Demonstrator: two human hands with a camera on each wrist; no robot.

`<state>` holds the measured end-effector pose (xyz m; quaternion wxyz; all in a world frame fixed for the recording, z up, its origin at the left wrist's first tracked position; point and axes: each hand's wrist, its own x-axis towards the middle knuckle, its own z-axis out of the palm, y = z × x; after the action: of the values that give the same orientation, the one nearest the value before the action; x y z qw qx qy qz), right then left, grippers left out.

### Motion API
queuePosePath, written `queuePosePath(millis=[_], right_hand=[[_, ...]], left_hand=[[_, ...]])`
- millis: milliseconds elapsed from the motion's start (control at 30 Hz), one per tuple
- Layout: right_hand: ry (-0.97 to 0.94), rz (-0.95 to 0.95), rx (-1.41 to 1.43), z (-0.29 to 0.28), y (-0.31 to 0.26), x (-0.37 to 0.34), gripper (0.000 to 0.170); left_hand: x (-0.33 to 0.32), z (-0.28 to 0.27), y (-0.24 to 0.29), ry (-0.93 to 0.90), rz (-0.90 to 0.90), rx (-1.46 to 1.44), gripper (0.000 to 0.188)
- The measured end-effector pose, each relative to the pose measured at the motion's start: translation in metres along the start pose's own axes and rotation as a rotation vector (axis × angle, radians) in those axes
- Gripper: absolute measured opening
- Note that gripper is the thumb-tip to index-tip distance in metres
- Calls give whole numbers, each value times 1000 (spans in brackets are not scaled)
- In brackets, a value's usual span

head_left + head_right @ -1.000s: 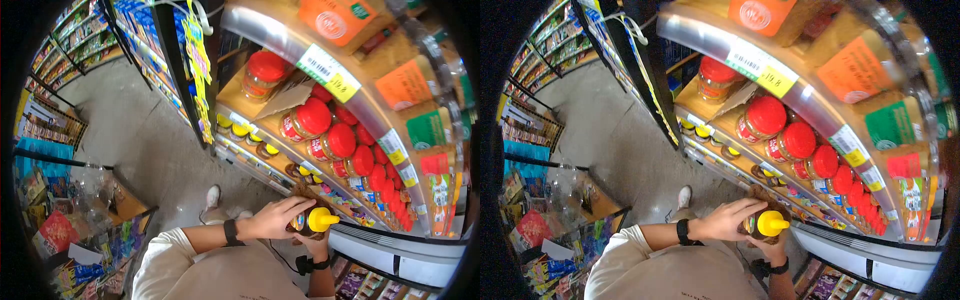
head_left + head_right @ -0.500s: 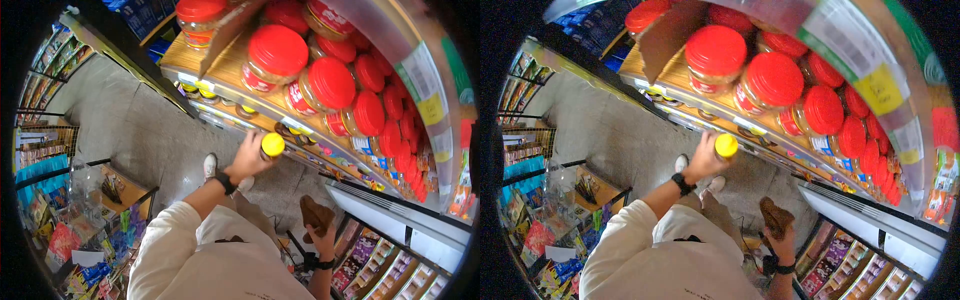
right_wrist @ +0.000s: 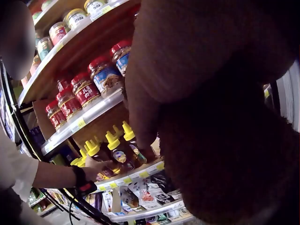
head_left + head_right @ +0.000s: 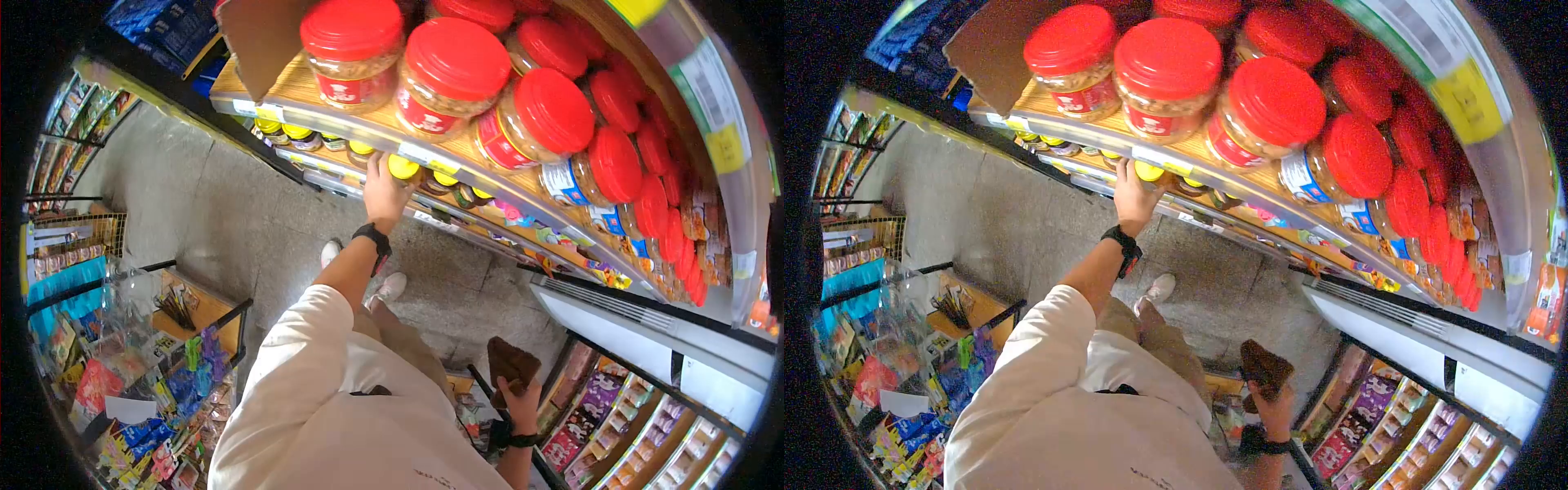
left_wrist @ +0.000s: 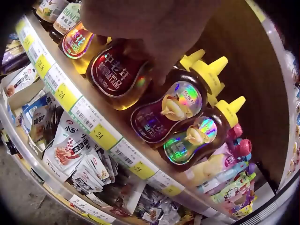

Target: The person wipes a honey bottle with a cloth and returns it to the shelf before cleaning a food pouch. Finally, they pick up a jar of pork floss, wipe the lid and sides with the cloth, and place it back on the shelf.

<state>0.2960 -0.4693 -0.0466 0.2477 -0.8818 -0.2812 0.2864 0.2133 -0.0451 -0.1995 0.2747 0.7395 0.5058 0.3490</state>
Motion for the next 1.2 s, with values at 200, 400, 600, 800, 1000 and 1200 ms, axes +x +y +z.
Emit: queuePosePath(millis=[200,400,600,800,1000,1200], right_hand=[[93,11,85,1,26,-12,38],[133,90,116,4,21,-17,34],[128,117,121,12,50,-24,35],[167,75,178,6,44,-16,39],[209,-13,-16,18,66,-18,37],[84,45,80,11,58,-17,36]], left_hand=[[2,20,-4,12,-6,-55,68],[1,25,-12,-9,35,-14,67],[-2,22,-20,41,142,124,72],[5,19,-23,-73,85,342,78],[10,24,-24,-145,36,315,76],[18,34,-32,-217,36,351,73]])
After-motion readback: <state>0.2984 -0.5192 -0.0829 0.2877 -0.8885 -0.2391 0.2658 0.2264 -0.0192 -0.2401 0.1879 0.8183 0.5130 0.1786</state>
